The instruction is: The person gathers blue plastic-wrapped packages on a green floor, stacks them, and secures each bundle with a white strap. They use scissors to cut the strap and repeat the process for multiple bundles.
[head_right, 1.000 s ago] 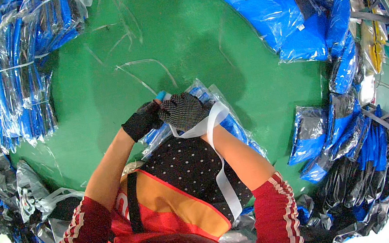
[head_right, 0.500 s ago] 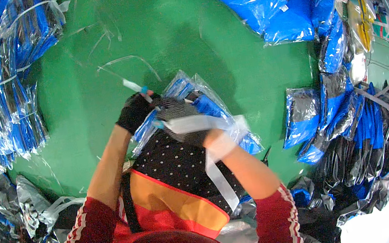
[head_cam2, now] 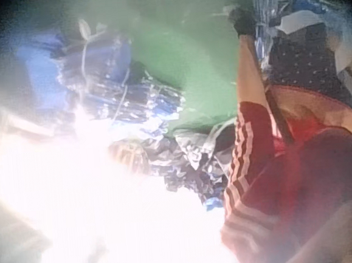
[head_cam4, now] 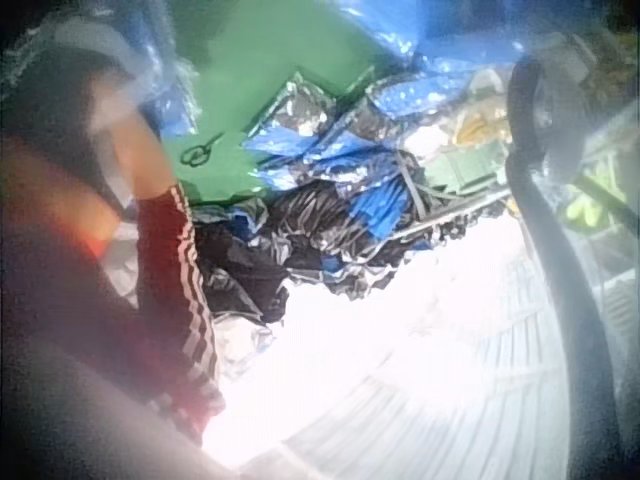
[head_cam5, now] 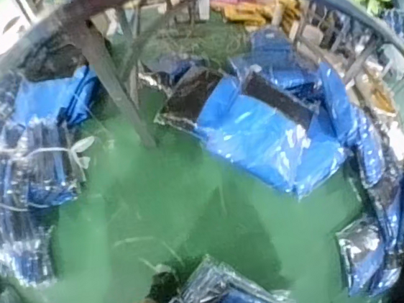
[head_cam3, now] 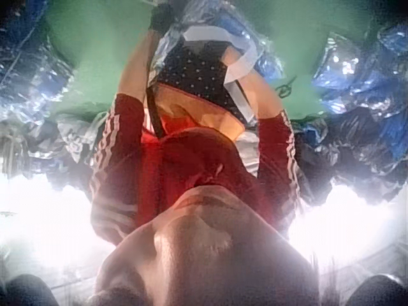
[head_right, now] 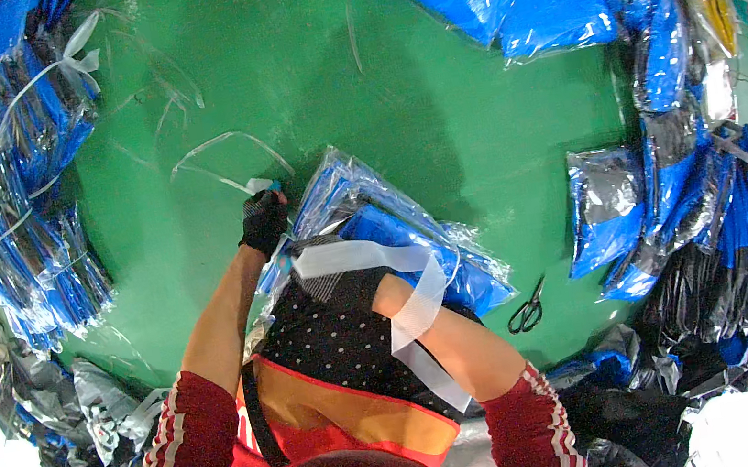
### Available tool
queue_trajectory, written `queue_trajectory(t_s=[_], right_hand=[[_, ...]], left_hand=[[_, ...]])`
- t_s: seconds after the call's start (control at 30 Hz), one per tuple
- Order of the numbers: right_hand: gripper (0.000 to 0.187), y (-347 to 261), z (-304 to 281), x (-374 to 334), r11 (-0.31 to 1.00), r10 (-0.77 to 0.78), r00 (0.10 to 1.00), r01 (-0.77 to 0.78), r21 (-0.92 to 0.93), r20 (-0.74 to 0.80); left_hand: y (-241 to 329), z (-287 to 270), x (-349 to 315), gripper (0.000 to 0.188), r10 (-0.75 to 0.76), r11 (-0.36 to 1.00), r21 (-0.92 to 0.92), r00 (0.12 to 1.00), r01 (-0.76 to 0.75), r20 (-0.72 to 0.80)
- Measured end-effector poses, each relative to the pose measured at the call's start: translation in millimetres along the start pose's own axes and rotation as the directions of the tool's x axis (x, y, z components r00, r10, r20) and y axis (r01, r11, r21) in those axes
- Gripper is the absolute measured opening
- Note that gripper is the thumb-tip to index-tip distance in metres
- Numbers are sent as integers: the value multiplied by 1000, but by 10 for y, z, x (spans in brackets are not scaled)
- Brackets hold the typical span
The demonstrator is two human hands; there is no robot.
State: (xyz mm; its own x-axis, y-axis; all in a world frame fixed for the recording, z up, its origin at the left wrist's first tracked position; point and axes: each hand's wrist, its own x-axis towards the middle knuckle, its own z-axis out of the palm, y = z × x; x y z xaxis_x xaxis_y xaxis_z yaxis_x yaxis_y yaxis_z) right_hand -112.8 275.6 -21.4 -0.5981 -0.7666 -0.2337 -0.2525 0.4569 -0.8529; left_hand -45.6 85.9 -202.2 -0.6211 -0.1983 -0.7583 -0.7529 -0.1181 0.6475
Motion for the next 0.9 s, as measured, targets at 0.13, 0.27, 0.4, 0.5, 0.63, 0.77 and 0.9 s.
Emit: queue_trajectory(t_s=[0.13, 0.27, 0.4, 0.5, 0.63, 0.77, 0.9], right_hand=[[28, 88, -127, 186, 982, 186, 972, -186, -14, 146], [25, 148, -149, 671, 656, 539, 822, -546, 521, 182], [23, 316, 10, 1035, 890, 408, 906, -423, 170, 116], [30, 387, 119, 969, 895, 317, 927, -362, 260, 199], [40, 309, 149, 683, 960, 232, 874, -277, 45, 428], [37, 264, 104, 594, 884, 177, 863, -350, 309, 473], [31, 322, 256, 622, 953, 170, 886, -260, 158, 432]], left_hand=[[249, -70, -364, 14, 453, 781, 432, 885, -452, 106], [556, -95, -893, 13, -13, 994, 109, 987, -5, 163], [527, -87, -977, 17, 226, 946, 146, 913, -288, 339], [424, -58, -912, 19, 280, 947, 80, 922, -311, 268], [412, -5, -942, 22, 77, 920, -384, 929, 73, 362], [467, -23, -969, 20, 288, 883, -453, 902, -121, 320], [420, -165, -860, 22, 431, 842, 195, 844, -503, 319]])
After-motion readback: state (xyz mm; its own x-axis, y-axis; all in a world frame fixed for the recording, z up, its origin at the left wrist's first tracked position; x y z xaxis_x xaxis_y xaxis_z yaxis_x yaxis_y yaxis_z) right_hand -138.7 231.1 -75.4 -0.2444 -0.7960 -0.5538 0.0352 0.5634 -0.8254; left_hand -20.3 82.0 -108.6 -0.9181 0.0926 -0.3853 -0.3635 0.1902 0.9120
